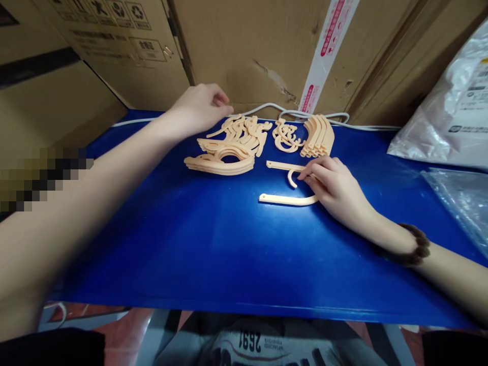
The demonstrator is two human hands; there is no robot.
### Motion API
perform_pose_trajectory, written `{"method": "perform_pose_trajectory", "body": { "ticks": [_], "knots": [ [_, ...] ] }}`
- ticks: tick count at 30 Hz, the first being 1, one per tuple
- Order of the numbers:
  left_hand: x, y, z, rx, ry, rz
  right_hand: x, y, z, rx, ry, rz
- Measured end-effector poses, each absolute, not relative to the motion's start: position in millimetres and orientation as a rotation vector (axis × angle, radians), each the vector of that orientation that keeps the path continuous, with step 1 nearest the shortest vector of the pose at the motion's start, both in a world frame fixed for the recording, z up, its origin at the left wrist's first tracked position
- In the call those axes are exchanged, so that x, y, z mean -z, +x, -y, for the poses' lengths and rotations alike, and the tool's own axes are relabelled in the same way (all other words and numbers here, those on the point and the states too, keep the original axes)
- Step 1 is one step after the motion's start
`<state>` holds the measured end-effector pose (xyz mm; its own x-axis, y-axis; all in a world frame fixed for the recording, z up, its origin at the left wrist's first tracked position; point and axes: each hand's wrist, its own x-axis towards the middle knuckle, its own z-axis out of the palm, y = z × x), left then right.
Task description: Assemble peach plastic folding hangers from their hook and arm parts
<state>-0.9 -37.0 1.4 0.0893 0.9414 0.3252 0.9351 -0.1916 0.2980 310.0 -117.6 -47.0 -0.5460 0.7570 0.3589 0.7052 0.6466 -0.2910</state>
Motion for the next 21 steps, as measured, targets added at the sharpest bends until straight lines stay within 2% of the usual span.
{"method": "perform_pose_trajectory", "body": {
  "ticks": [10,21],
  "knots": [
    [33,-17,-35,-0.42,2.032,-1.989,46,310,118,-0.16,-1.17,2.426],
    [45,-31,-45,-0.626,2.311,-1.834,46,309,119,-0.17,-1.188,2.419]
  ]
}}
